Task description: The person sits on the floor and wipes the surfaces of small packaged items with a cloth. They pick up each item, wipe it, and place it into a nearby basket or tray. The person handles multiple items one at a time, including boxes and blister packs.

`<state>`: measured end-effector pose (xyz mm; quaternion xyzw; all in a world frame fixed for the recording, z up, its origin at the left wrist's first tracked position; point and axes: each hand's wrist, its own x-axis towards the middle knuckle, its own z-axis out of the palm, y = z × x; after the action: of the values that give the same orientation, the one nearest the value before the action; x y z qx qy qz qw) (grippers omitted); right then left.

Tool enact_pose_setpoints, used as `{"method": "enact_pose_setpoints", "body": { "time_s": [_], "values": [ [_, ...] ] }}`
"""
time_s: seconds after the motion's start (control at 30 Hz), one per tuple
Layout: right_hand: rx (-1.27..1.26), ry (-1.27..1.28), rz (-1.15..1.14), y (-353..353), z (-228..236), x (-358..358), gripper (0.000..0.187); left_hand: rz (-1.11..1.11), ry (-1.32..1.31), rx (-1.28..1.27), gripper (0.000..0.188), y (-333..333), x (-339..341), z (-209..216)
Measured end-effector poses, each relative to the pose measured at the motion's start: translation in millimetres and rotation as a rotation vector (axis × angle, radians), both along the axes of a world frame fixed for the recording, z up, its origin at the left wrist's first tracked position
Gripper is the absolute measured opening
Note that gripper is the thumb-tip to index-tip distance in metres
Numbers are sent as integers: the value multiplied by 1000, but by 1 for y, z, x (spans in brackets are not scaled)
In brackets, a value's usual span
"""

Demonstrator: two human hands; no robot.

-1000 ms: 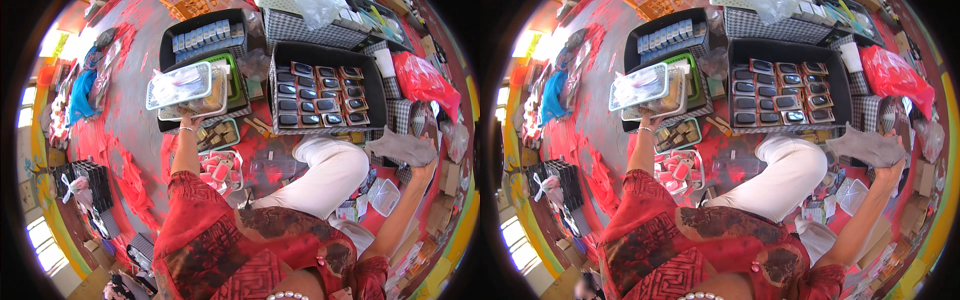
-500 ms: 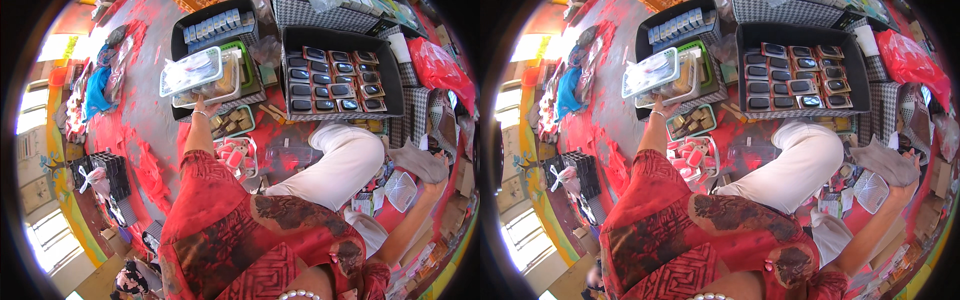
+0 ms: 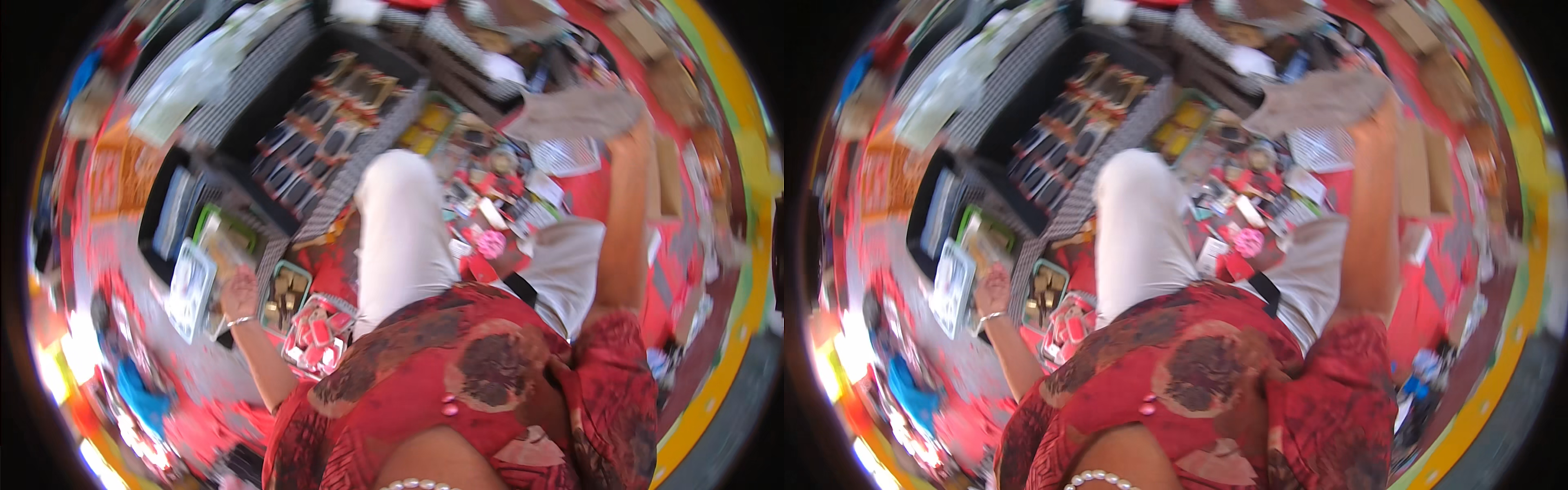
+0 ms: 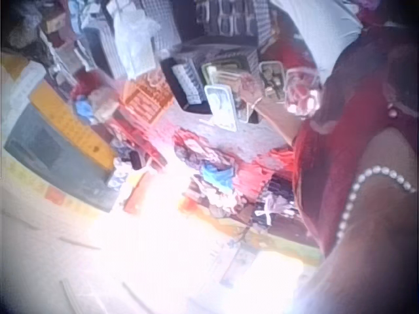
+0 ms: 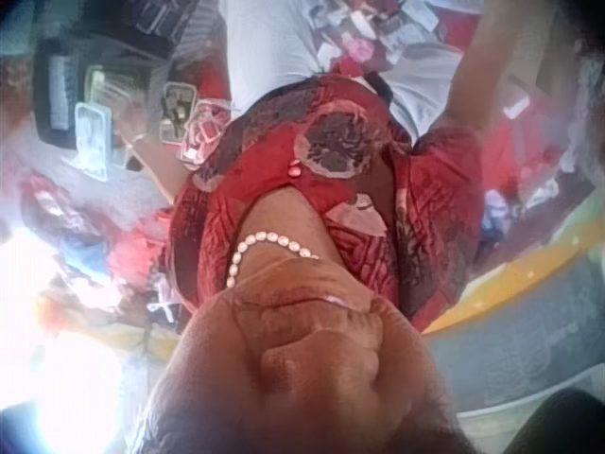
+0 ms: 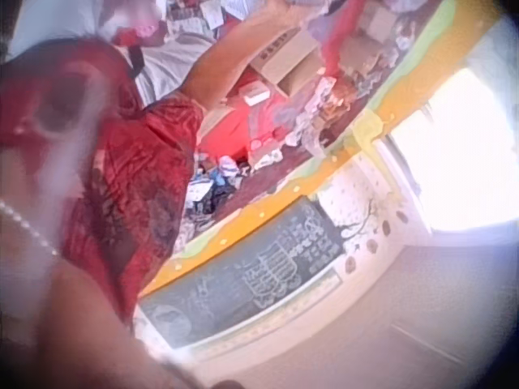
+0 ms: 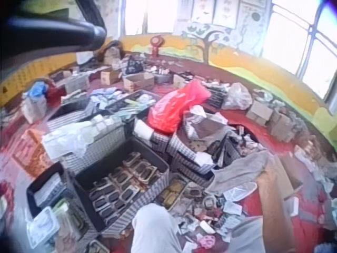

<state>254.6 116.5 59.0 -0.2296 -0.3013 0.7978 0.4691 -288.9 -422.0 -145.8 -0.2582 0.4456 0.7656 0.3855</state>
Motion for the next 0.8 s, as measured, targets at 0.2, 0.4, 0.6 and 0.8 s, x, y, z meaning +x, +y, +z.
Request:
{"method": "enact_pose_setpoints", "body": {
  "time_s": [0.2,0.4,0.6,0.8],
  "values": [
    [-19,-15,-301,-25,18,26,26,-597,527,414,37,206,96,143],
    [-22,11,-137,-70,-30,0,29,-1407,437,242,64,366,310,158],
    [574,-1038,-315,-87,-106,1,21,-1623,-19,150,40,435,391,97],
    [180,-925,-213,-71,-127,14,54,-1568,195,178,24,468,415,67]
  ]
}}
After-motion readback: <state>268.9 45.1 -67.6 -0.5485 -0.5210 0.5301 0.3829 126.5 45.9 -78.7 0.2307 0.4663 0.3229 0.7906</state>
